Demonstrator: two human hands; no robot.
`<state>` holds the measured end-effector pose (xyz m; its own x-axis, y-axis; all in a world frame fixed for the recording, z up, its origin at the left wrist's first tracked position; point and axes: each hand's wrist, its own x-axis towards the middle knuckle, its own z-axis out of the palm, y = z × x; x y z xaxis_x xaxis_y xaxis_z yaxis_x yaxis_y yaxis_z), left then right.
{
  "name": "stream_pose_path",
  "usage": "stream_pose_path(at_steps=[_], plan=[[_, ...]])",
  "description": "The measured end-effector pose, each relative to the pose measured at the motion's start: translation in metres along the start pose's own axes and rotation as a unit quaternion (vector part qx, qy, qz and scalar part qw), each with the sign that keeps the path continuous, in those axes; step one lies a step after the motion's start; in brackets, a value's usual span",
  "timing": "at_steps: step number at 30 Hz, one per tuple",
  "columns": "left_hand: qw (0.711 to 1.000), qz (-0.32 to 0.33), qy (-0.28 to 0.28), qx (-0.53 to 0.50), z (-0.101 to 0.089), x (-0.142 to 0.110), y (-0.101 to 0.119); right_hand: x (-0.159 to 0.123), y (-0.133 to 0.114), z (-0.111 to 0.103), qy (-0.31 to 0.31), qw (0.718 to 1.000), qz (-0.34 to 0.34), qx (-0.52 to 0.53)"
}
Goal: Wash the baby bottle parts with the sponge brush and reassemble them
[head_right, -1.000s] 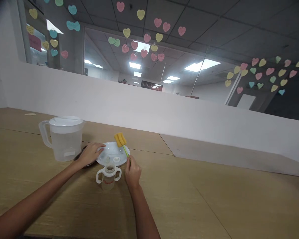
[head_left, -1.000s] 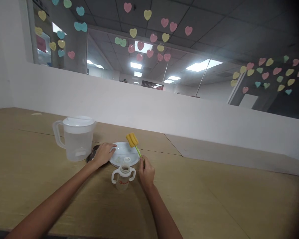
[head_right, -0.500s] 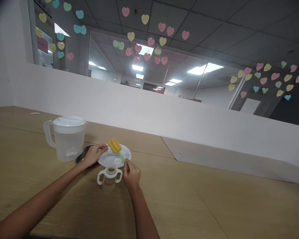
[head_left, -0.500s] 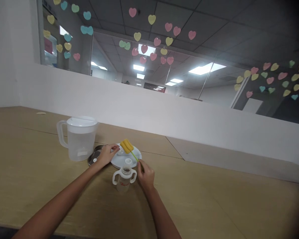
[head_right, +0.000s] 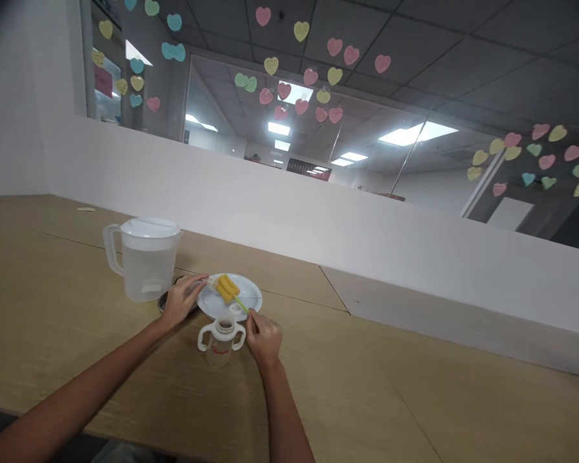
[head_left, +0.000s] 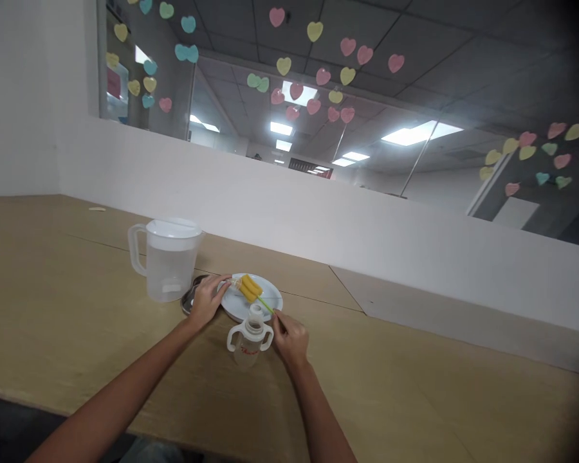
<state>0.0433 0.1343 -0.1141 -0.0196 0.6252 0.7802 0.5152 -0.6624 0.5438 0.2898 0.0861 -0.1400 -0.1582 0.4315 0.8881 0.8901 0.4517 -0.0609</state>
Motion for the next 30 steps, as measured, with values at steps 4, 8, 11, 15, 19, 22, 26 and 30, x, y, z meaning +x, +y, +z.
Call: stream_pose_path(at_steps=[4, 8, 11, 15, 19, 22, 26, 30], plan=[[0.994, 0.007, 0.029, 0.107, -0.022, -0.005, -0.016, 0.003, 0.0, 0.0, 0.035, 0.999, 0.019, 0.011], [0.978, 0.017, -0.044, 0.203, -0.032, -0.011, -0.032, 0.006, 0.001, 0.001, 0.051, 0.999, 0.019, 0.004], [0.968, 0.013, -0.089, 0.232, -0.026, -0.014, -0.039, 0.006, 0.002, 0.001, 0.058, 0.998, 0.011, -0.004], [0.967, 0.005, -0.12, 0.224, -0.02, -0.015, -0.045, 0.006, 0.003, 0.002, 0.072, 0.997, 0.01, -0.018], [0.98, -0.013, -0.076, 0.181, -0.023, -0.01, -0.032, 0.006, 0.003, 0.004, 0.072, 0.997, 0.007, -0.026], [0.988, -0.001, -0.064, 0.144, -0.02, 0.002, -0.006, 0.007, 0.002, 0.005, 0.08, 0.996, 0.023, -0.037], [0.942, 0.001, -0.276, 0.189, 0.003, 0.027, 0.03, 0.008, 0.002, 0.005, 0.084, 0.995, 0.031, -0.04], [0.905, -0.034, -0.372, 0.202, 0.036, 0.043, 0.041, 0.007, 0.003, 0.005, 0.09, 0.994, 0.043, -0.041]])
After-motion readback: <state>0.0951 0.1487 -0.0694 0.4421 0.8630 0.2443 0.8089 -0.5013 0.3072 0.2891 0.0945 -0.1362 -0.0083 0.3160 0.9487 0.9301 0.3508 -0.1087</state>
